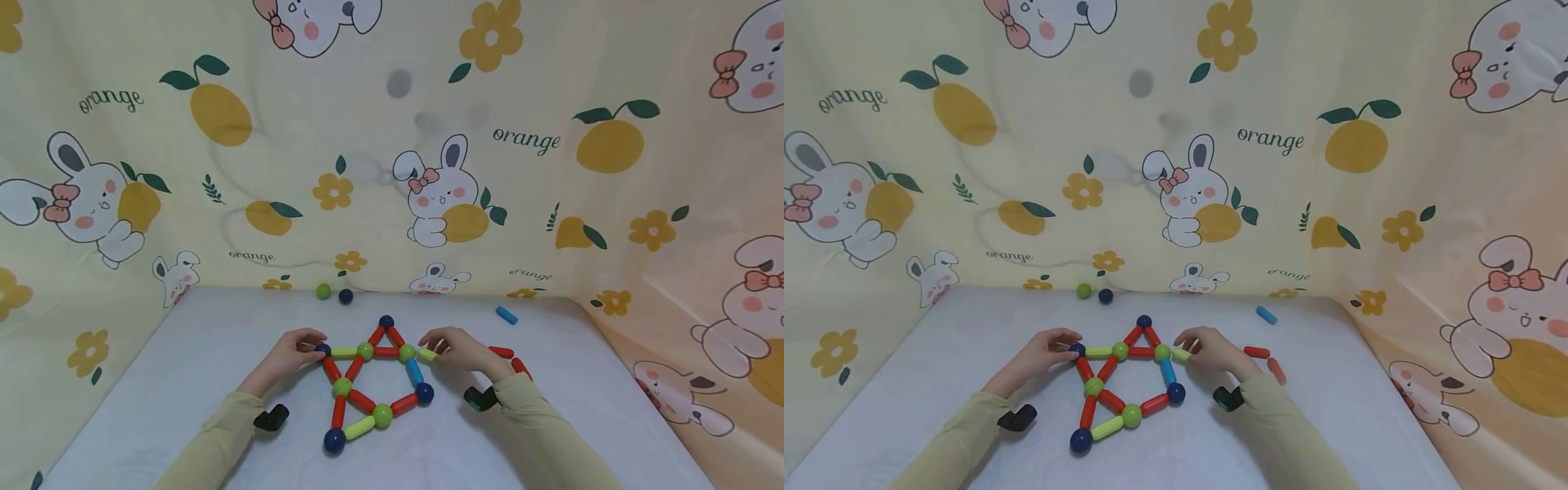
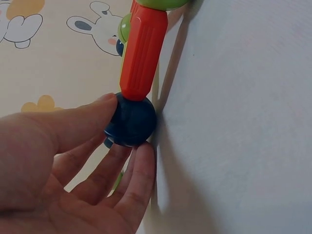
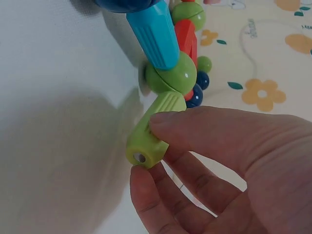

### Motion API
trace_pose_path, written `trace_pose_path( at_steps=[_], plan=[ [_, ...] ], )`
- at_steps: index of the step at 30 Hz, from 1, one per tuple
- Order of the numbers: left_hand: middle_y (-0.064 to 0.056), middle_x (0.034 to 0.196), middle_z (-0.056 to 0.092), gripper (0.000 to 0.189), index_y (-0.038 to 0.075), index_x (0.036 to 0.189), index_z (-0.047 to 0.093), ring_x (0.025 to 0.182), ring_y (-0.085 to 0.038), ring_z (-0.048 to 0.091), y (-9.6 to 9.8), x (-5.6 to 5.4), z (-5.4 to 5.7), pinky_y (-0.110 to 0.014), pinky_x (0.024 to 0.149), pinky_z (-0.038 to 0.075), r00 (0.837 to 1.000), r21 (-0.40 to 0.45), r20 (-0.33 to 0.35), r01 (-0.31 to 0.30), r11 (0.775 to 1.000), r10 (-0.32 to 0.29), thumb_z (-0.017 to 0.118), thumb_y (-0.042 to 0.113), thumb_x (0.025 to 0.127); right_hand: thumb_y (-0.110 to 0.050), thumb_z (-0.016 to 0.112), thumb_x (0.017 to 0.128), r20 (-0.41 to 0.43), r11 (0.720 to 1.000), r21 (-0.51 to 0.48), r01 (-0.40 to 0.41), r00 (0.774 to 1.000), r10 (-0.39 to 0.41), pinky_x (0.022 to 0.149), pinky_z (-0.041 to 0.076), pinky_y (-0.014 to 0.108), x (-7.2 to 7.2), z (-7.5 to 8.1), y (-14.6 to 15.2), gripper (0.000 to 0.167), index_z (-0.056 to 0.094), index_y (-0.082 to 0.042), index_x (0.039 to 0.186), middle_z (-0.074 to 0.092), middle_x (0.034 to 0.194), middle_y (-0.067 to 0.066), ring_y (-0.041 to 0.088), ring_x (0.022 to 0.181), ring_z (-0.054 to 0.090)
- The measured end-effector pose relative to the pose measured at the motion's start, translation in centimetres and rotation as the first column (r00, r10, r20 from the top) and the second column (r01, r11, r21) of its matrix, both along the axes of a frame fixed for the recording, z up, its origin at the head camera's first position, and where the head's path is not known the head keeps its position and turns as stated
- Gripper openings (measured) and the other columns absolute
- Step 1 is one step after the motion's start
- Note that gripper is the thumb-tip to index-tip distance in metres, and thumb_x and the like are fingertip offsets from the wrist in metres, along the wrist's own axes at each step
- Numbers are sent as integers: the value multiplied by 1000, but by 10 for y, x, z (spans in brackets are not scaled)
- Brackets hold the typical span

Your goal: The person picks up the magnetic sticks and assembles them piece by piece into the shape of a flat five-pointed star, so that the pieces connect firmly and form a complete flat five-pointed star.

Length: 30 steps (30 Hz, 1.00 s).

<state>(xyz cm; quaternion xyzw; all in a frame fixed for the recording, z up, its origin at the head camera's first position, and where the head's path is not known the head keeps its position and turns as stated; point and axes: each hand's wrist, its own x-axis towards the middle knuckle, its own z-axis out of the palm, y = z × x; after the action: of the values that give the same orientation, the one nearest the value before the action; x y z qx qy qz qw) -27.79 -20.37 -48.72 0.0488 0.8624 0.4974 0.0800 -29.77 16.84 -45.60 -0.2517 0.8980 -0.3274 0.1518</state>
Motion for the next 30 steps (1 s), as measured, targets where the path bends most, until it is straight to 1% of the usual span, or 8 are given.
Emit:
trace_pose_path(
  at_steps=[6,10,15,18,21,26,30],
  plan=[
    [-4,111,64,31,8,117,64,99,-21,59,0,-2,-1,-41,89,50,1000,6,4,-1,1000,1,71,11,86,2,66,86,-10,1000,-5,-6,1000,6,79,52,36,-2,-1,-4,31,66,-10,115,64,98,3,21,88,58],
    [-3,111,64,31,8,117,64,99,-21,59,0,-2,-1,-41,89,50,1000,2,1,-2,1000,2,71,10,86,2,66,86,-9,1000,-17,-3,1000,3,79,52,36,-1,-1,-4,32,65,-7,116,63,99,4,22,88,58],
    [-4,112,64,31,7,116,64,99,-21,59,0,1,0,-42,90,49,1000,2,3,-6,1000,6,71,9,86,0,66,87,-6,999,-41,19,1000,-19,81,52,36,5,1,7,33,62,-5,120,63,102,6,21,91,58],
    [-4,112,64,31,7,116,65,99,-21,59,0,1,-1,-42,90,49,1000,3,2,-5,1000,5,71,9,86,0,66,87,-34,998,-57,35,999,-37,82,53,35,9,3,23,34,61,-3,121,63,103,9,22,93,59],
    [-4,111,64,31,8,116,65,99,-21,59,0,0,-2,-42,90,49,1000,1,-2,-3,1000,3,71,10,87,2,65,87,-64,995,-73,66,995,-71,82,53,37,14,7,45,35,60,-1,122,64,105,13,24,94,61],
    [-4,111,64,31,8,117,64,100,-21,59,-1,0,-2,-42,90,49,1000,-4,-10,5,1000,-5,70,11,87,3,66,86,-81,983,-89,159,983,-167,83,52,43,23,17,84,36,59,0,121,63,105,18,32,95,61],
    [-4,111,64,31,8,117,64,100,-21,59,-1,-1,-3,-43,90,49,1000,1,-5,6,1000,-6,70,11,87,-1,68,86,-82,971,-77,225,970,-231,82,54,41,31,18,113,37,59,0,121,63,106,17,31,96,61]
  ],
)
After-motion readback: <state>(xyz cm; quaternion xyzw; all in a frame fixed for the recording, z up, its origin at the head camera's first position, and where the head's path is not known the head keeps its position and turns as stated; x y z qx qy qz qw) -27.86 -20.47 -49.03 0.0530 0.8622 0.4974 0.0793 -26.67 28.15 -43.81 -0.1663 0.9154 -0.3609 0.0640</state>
